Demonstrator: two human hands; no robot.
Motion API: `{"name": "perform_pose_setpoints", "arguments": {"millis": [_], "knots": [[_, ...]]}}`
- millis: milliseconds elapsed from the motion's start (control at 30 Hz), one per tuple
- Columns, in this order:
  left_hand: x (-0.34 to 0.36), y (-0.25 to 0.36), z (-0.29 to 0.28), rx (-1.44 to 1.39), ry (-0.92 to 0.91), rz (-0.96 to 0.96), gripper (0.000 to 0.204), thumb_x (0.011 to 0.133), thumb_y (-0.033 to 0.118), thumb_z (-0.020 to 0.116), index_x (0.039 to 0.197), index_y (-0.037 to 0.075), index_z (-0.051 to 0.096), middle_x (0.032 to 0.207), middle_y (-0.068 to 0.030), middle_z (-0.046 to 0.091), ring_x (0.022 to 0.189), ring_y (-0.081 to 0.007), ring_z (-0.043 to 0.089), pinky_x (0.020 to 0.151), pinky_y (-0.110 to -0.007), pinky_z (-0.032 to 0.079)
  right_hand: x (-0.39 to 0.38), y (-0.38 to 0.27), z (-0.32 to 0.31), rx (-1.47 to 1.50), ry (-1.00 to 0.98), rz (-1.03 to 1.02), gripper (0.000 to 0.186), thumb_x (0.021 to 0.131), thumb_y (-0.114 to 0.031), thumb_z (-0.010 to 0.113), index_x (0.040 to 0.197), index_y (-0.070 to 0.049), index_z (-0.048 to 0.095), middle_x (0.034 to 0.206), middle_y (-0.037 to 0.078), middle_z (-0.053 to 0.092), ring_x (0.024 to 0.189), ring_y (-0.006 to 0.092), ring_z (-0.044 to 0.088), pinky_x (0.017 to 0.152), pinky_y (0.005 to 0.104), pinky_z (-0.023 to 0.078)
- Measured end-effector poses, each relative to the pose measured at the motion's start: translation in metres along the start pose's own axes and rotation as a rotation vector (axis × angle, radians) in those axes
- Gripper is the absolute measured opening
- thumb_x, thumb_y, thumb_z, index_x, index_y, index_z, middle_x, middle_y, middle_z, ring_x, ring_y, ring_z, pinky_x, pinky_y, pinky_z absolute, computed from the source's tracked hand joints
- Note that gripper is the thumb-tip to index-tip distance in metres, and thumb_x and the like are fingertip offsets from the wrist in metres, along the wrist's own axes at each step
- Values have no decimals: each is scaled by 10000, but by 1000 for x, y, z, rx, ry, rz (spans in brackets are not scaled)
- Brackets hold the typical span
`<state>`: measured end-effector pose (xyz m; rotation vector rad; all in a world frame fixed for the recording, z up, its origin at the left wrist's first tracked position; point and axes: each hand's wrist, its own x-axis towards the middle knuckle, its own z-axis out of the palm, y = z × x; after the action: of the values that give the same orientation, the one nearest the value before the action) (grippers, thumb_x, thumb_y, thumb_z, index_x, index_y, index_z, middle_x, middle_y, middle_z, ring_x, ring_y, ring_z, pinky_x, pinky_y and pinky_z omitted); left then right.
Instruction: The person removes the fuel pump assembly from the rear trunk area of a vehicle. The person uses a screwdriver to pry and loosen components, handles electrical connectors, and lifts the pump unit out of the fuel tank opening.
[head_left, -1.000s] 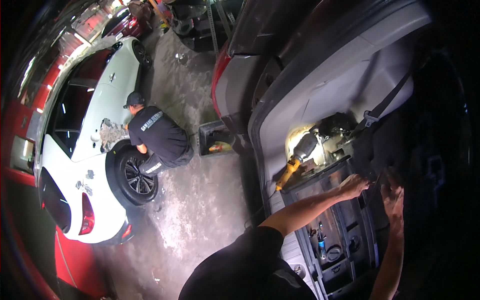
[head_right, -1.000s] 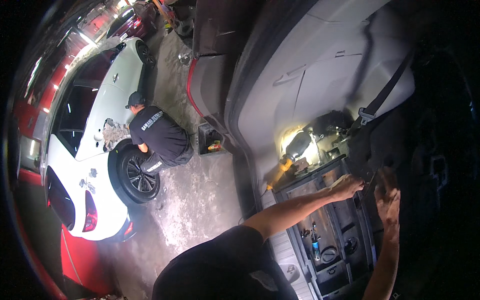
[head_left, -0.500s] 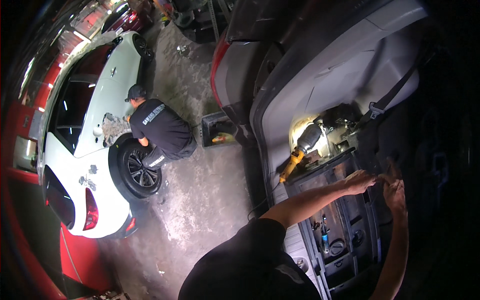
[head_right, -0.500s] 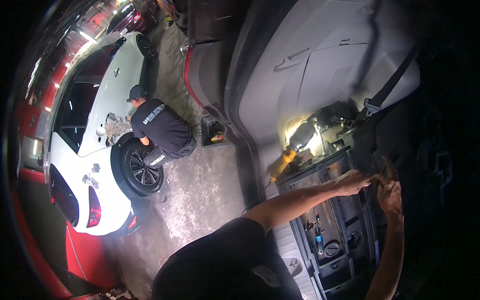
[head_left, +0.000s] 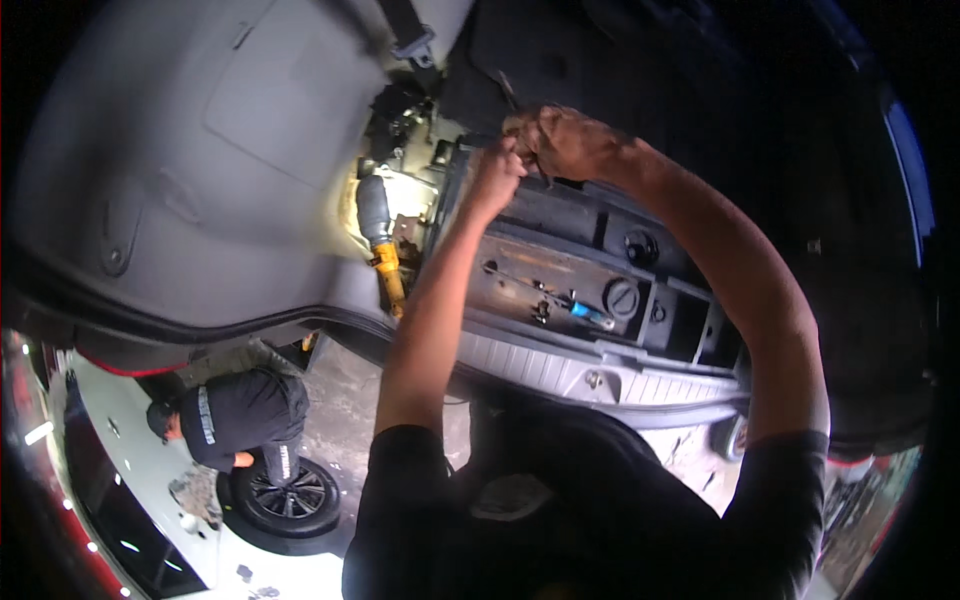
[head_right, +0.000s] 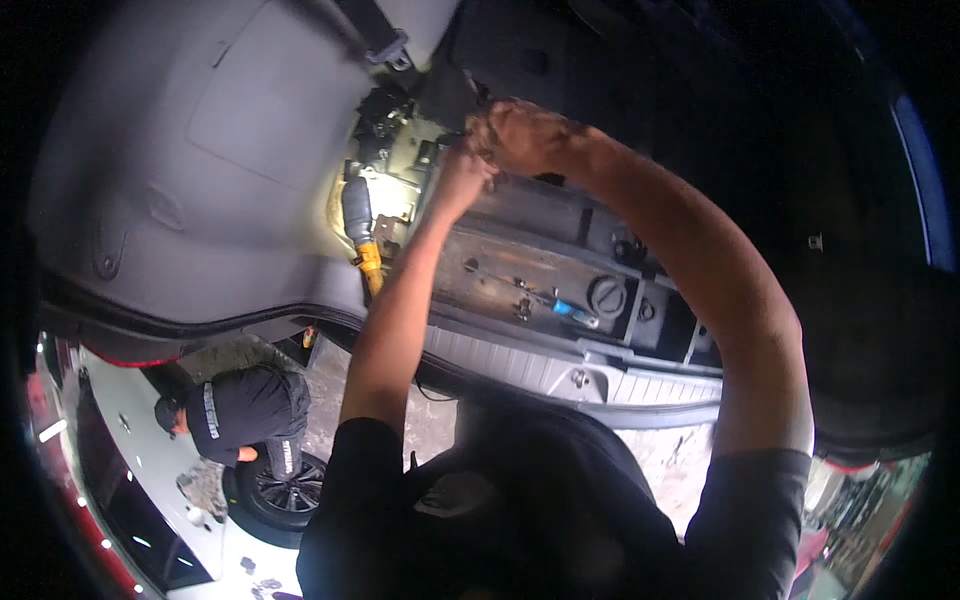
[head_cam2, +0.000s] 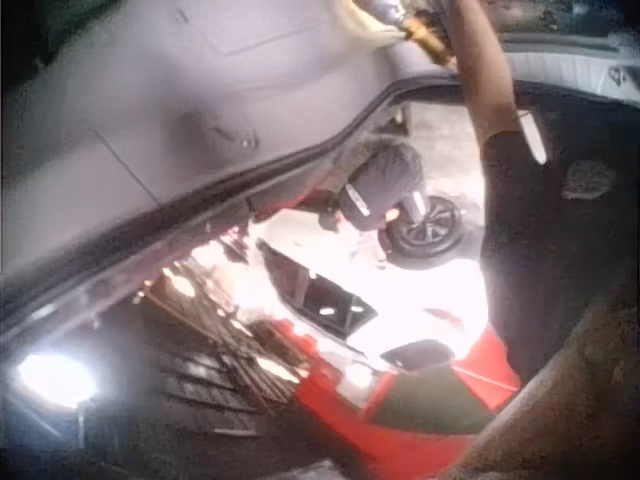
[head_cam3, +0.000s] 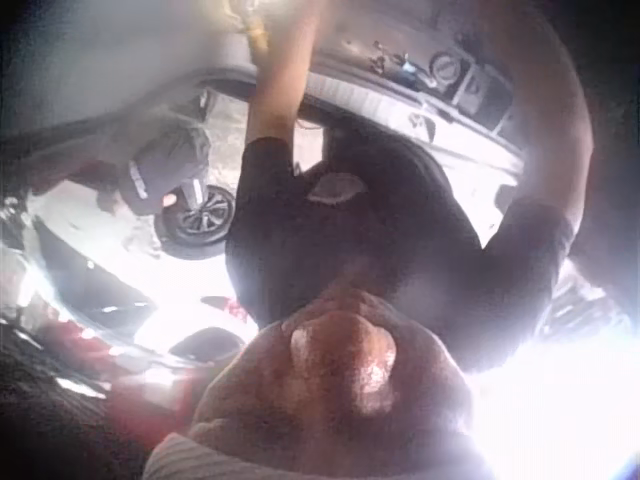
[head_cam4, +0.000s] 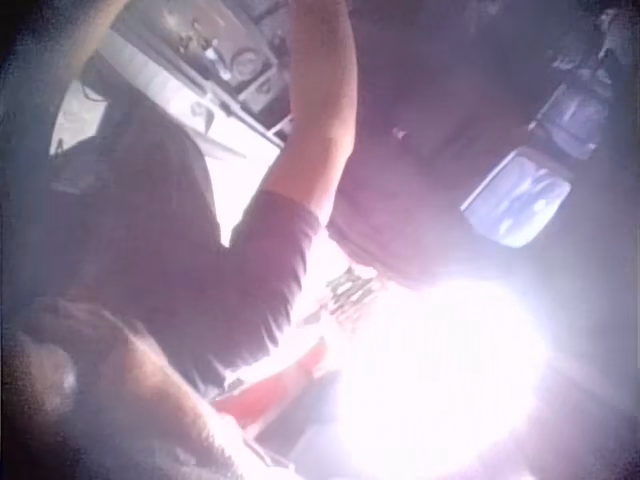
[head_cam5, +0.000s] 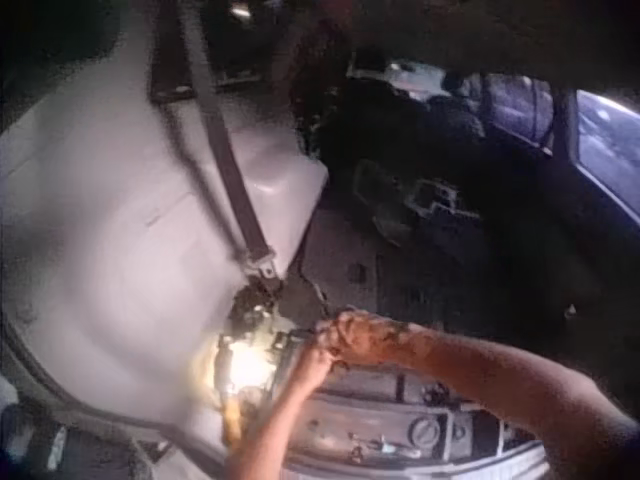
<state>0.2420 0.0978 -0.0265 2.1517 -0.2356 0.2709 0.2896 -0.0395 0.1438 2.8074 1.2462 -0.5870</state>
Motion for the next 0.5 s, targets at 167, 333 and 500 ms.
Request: {"name": "perform_pose_setpoints", "arguments": {"millis": [167,333,500], "knots": [[0,28,-15,-230,68,-265,145,901,122,696,963,-8,685,660,-131,691,610,-227,704,609,-348,544,-5,31,30,-58,468,-192,432,954,-441,681,1177,-72,650,1133,153,678,1103,306,665,977,419,548],[-7,43,-6,-255,119,-308,184,932,196,726,977,20,695,728,-75,694,615,-174,650,572,-313,486,2,27,18,-202,289,-166,369,843,-191,749,1174,-36,696,1147,93,668,1027,318,689,929,425,567],[-6,21,11,-378,37,-309,166,1001,181,643,1062,27,660,895,-41,706,748,-135,673,651,-291,527,3,23,19,-388,373,-249,331,843,-131,731,1172,-112,703,1301,67,613,1289,275,556,1058,418,503]]}}
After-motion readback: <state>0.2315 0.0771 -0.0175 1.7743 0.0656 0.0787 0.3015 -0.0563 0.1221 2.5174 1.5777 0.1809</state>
